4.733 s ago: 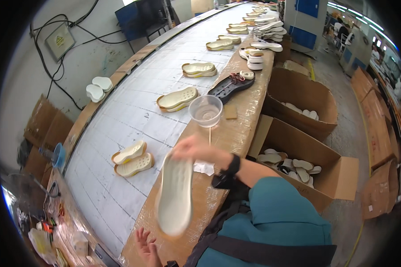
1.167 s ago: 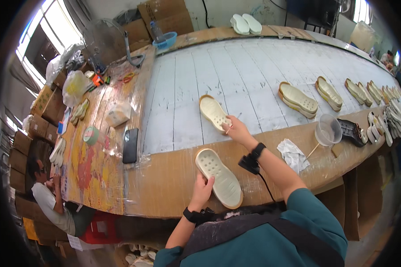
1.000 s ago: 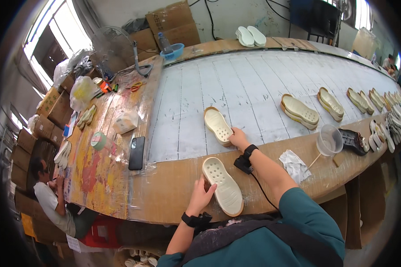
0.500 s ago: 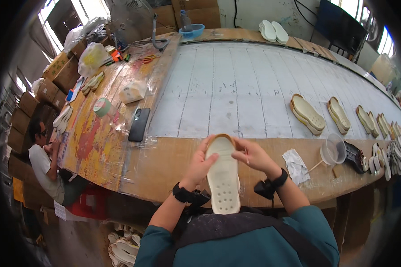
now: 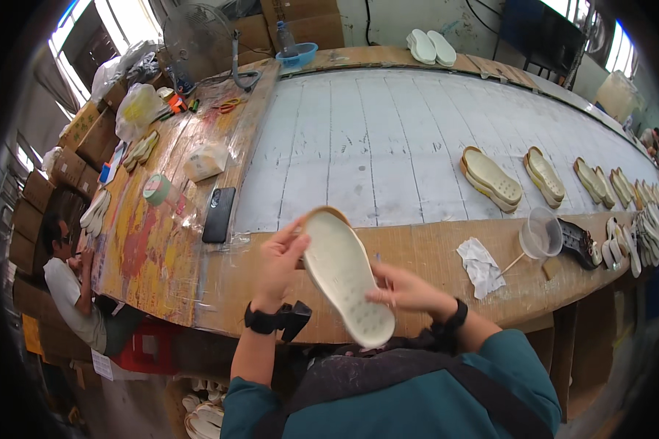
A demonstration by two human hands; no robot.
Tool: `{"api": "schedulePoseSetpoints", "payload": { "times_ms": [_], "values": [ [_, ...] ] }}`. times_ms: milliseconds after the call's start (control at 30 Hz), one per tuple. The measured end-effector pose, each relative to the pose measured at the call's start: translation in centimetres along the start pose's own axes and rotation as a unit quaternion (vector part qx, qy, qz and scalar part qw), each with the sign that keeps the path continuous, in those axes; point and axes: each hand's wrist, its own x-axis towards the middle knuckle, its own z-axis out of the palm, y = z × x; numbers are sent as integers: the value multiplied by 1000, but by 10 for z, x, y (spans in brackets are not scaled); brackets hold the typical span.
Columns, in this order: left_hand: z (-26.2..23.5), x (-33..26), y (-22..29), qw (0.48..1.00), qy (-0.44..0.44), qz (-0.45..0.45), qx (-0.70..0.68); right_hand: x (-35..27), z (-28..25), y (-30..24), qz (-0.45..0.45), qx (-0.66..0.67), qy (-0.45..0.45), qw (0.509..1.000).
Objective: The person assembles white slipper soles by hand at a factory workstation. They pick up a sole, apply a substance to the edges using a small stick, and then press it together with a matching upper part. The person repeats this process for multiple units, stacking the finished pairs on the table.
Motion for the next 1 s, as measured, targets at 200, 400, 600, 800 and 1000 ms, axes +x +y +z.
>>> {"api": "schedulePoseSetpoints", "payload": {
  "times_ms": [200, 400, 600, 800, 1000],
  "values": [
    [11, -1, 20, 967, -79, 144, 196, -18, 2, 14, 262, 296, -100, 913],
    [26, 5, 12, 986, -134, -2, -96, -14, -14, 23, 248, 62, -179, 950],
    [-15, -19, 3, 944, -227, -72, -227, 4, -61, -51, 4, -78, 114, 990],
    [29, -48, -69, 965, -205, -7, 162, 12, -12, -58, -88, -128, 109, 982],
    [36, -47, -89, 965, -153, -9, 211, 5, -2, -50, -86, -97, 79, 988]
  ]
}}
